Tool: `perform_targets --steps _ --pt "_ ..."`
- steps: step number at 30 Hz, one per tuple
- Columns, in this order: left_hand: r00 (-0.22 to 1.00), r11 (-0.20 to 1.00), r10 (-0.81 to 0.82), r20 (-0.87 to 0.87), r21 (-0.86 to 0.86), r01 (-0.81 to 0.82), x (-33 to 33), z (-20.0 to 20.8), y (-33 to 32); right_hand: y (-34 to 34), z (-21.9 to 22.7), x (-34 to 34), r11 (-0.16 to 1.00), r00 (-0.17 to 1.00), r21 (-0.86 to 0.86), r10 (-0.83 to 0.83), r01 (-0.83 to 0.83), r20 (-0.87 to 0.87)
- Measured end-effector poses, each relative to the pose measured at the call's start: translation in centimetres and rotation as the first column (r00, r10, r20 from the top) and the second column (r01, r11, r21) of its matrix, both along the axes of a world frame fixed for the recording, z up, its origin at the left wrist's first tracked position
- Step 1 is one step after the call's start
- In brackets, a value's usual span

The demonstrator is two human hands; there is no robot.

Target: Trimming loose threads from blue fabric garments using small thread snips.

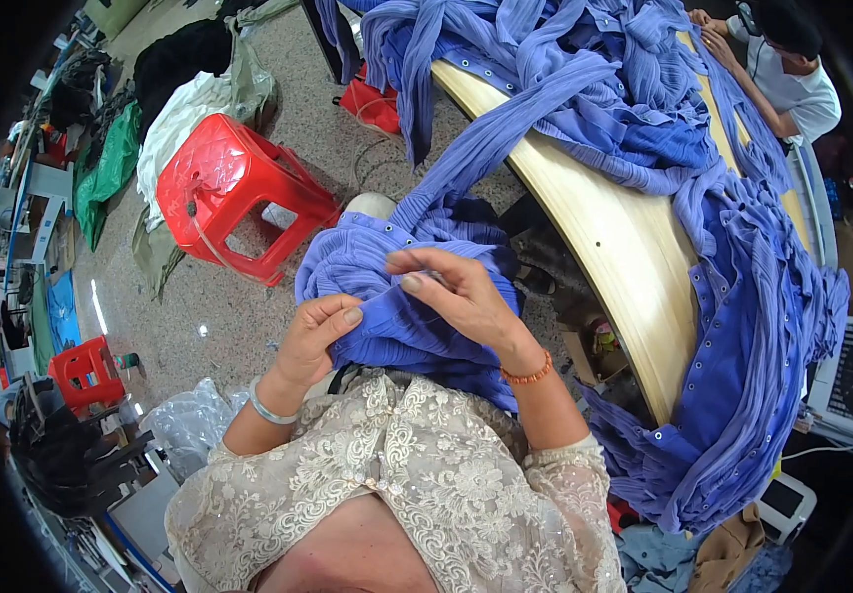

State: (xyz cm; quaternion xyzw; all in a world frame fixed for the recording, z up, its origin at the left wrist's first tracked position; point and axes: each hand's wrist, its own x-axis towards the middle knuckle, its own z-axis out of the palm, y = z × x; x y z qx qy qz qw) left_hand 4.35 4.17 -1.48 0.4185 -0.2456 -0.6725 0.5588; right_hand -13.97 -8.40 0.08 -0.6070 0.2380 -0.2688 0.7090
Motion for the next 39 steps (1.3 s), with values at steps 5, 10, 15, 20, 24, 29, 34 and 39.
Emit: perform_targets --steps 5,10,15,20,24,29,34,39 --pt "0.998 0.999 0.022 0.066 0.032 -0.024 1.2 0.8 0.5 -0.4 -1.4 1.2 0.879 0.926 0.353 0.369 -0.32 -0.081" --pt "0.976 0.999 0.03 0.215 0.038 -0.039 2.4 -0.1 1.1 -1.0 -0.8 -0.2 0.892 0.913 0.325 0.377 -0.314 -0.154" --pt "0.964 0.975 -0.222 0.146 0.003 0.224 1.7 1.1 0.0 -0.7 0.4 -0.8 0.928 0.949 0.27 0.295 -0.258 -0.108" --pt "0.926 0.932 -0.35 0.137 -0.049 0.36 0.7 1.8 -1.7 -1.1 1.5 -1.4 0.946 0.961 0.217 0.263 -0.24 -0.085" --pt "0.938 0.94 -0.341 0.067 0.018 0.341 0.2 1.7 -1.8 -1.0 1.5 -1.4 0.978 0.981 0.129 0.174 -0.162 -0.09" --pt "0.975 0.973 -0.217 -0.05 0.062 0.22 -0.4 1.7 -1.7 -0.3 1.9 -2.2 0.971 0.981 -0.237 -0.039 -0.008 -0.192" --pt "0.975 0.978 -0.184 -0.125 0.073 0.194 -0.6 1.8 -1.8 1.3 3.4 -2.1 0.84 0.957 -0.534 -0.072 -0.094 -0.281" --pt "0.972 0.974 -0.216 -0.093 0.047 0.221 -0.8 1.4 -1.8 1.8 1.7 -1.6 0.775 0.974 -0.631 -0.147 0.006 -0.171"
